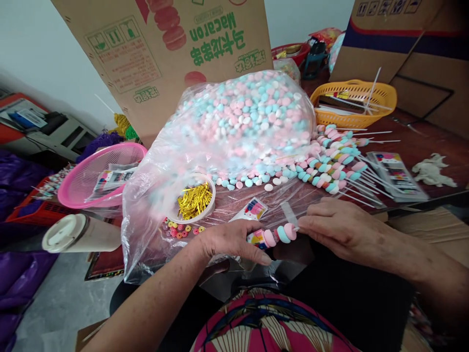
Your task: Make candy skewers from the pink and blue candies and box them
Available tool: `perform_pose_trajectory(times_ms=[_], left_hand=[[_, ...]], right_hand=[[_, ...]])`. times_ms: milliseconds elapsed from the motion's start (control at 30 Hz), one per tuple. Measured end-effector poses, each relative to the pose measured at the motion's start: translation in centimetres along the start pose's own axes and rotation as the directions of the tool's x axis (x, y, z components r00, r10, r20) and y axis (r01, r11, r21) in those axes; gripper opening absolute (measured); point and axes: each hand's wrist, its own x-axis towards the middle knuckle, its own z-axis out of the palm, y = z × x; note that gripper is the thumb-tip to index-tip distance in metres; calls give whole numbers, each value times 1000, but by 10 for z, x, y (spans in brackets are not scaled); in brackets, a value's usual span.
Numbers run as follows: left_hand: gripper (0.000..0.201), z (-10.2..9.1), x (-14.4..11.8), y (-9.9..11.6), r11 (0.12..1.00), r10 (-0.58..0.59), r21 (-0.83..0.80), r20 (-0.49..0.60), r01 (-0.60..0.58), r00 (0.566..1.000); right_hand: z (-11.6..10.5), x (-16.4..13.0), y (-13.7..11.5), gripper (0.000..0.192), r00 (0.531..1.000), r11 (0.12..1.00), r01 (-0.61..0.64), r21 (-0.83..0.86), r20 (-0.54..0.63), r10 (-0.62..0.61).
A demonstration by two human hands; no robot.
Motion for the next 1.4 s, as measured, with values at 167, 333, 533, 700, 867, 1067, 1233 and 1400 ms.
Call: perform_pose_trajectory(times_ms=[167, 333, 533, 700, 867, 1067, 1233, 1400], left_hand=[[32, 19, 17, 7, 954, 13, 294, -220, 53, 975], [36, 38, 26, 14, 839, 79, 524, -387, 149, 919], [65, 6, -7, -6, 926, 222, 361, -281, -112, 933], [37, 16, -3, -15, 913, 147, 407, -277, -23, 950], [37, 36, 8, -26, 962, 178, 258, -367, -84, 913], [42, 17, -31, -43, 961, 200, -160, -151, -224, 968], [41, 29, -31, -56, 854, 65, -489, -235, -175, 970], [27, 43, -24, -64, 728, -108, -627, -505, -278, 857]], right_hand=[[8, 8, -15, 24, 995, 998, -43, -45, 87, 47], [35, 22, -26, 15, 954, 985, -175, 1, 248, 169], [32, 20, -16, 28, 983, 956, -165, 244, 124, 138], [39, 34, -28, 69, 981, 942, -153, 300, 160, 108], [57, 49, -36, 88, 951, 941, -189, 281, 291, 104], [57, 47, -29, 66, 993, 958, -89, 271, 102, 63], [66, 63, -38, 66, 993, 952, -120, 282, 50, 110], [70, 68, -31, 52, 902, 809, -313, 497, -112, 417]])
